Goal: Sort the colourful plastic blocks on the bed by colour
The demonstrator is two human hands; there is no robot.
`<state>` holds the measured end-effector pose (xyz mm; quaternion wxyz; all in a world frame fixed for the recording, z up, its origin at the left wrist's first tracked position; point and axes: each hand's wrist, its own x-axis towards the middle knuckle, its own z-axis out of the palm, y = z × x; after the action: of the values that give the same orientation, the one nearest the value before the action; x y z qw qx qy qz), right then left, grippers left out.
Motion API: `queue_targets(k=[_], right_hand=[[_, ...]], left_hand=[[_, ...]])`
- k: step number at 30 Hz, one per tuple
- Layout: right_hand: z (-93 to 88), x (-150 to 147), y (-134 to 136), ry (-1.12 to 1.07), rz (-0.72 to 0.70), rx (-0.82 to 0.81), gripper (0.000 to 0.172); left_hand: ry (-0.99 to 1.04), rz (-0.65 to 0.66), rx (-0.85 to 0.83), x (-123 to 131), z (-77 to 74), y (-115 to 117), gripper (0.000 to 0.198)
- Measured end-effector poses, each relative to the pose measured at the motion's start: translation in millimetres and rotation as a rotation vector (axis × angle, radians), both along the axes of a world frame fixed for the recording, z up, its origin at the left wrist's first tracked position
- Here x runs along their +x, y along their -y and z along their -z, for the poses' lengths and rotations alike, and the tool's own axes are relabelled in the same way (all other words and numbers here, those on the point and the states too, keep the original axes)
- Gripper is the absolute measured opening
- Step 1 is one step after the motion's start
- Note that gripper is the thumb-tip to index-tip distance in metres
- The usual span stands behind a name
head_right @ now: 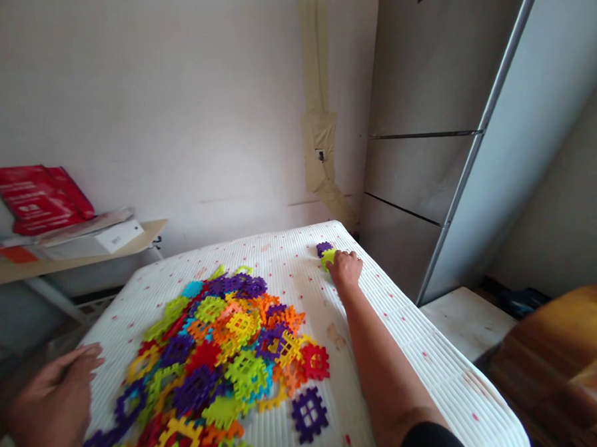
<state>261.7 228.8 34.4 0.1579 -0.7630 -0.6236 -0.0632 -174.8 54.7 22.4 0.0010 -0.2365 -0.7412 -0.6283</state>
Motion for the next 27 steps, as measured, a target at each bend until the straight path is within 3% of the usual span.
queue_targets(k=[6,19,22,27], right_hand=[[3.5,0.4,-1.0,0.008,-0.008,-0.003,0.031],[7.6,-7.9,-1.5,-0.003,-0.014,-0.034,0.033],[5.6,-8.4,-0.1,-0.01,-0.016,-0.025,0.035],[-9.4,-12.4,5.7,-0.002,-0.082,0.119,0.038]], left_hand=[[0.072,0.013,-0.029,1.5,4.3,-0.9,0.032],[-0.064,0.086,-0.092,12.1,-3.2,1.8,0.021],[-0.195,0.287,-0.157,32.7,-23.5,9.6,0.026],[-0.568,1.003,-0.272,97.6,-58.9,23.9,0.018]])
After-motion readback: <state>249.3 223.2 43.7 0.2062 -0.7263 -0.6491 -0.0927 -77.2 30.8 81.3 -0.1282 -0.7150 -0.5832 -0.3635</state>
